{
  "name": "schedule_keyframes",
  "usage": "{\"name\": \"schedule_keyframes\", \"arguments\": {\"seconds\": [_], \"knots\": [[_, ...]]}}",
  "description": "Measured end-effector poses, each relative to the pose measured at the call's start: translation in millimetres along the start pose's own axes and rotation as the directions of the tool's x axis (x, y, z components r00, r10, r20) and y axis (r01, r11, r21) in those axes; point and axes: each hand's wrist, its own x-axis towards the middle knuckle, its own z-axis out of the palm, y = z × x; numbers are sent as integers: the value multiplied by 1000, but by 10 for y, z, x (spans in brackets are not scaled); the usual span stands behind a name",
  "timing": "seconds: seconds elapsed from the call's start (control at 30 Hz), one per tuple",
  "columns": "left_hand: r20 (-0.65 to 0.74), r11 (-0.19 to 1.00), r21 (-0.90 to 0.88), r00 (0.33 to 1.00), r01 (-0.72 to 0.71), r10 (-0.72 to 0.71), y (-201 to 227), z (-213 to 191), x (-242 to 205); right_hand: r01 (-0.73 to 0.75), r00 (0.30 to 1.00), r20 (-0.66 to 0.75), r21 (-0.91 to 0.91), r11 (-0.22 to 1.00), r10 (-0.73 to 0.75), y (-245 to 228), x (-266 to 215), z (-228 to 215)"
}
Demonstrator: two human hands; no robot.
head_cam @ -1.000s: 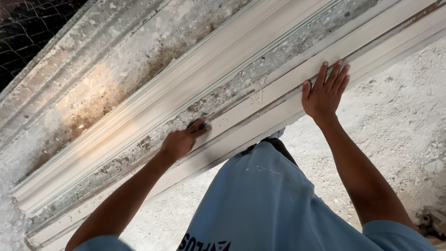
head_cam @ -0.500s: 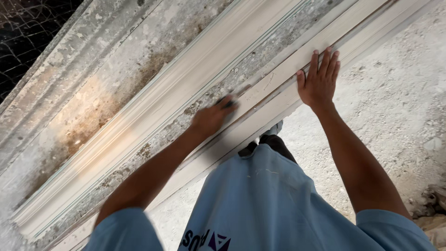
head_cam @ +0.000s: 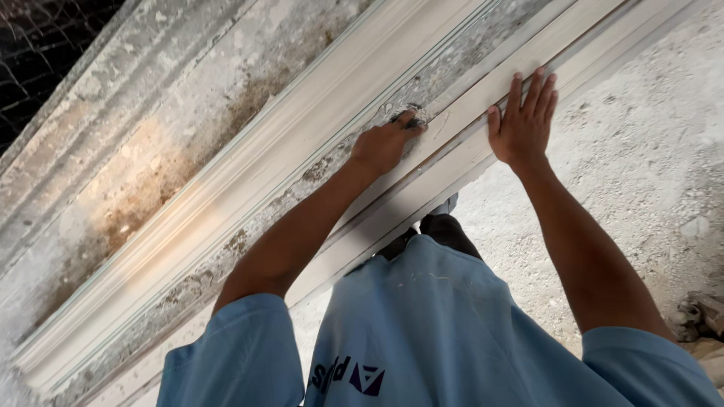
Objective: The person wipes hands with a cloth, then uses a sanding block to sand the edges and surfaces of several long white moldings resting on a workbench. The person moves along the moldings, sanding different sections and flipping pieces to access other sides.
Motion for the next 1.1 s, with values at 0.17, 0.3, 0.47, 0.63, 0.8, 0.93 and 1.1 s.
{"name": "schedule_keyframes", "arguments": {"seconds": [0.17,0.3,0.47,0.63,0.8,0.93,1.1], "knots": [[183,1000,24,983,1,-6,-168,-93,-506,9,1000,-26,26,1000,-8,25,15,-30],[306,977,54,928,207,-214,-400,-161,-1625,-2,999,-36,23,1000,3,25,-29,49],[122,994,57,988,91,-98,-323,-119,-1520,2,999,-44,3,1000,-2,63,41,50],[132,998,-32,990,52,-47,110,-87,-15,12,998,-62,-8,1000,-12,69,48,41],[-20,998,-64,1000,-19,18,643,-20,1387,29,997,-78,31,999,-27,105,24,39],[73,999,-34,997,23,-20,584,-116,1134,73,992,81,248,966,-96,463,24,-100],[243,967,-7,938,256,-246,415,-283,-383,111,981,131,238,965,-145,1595,456,-478]]}}
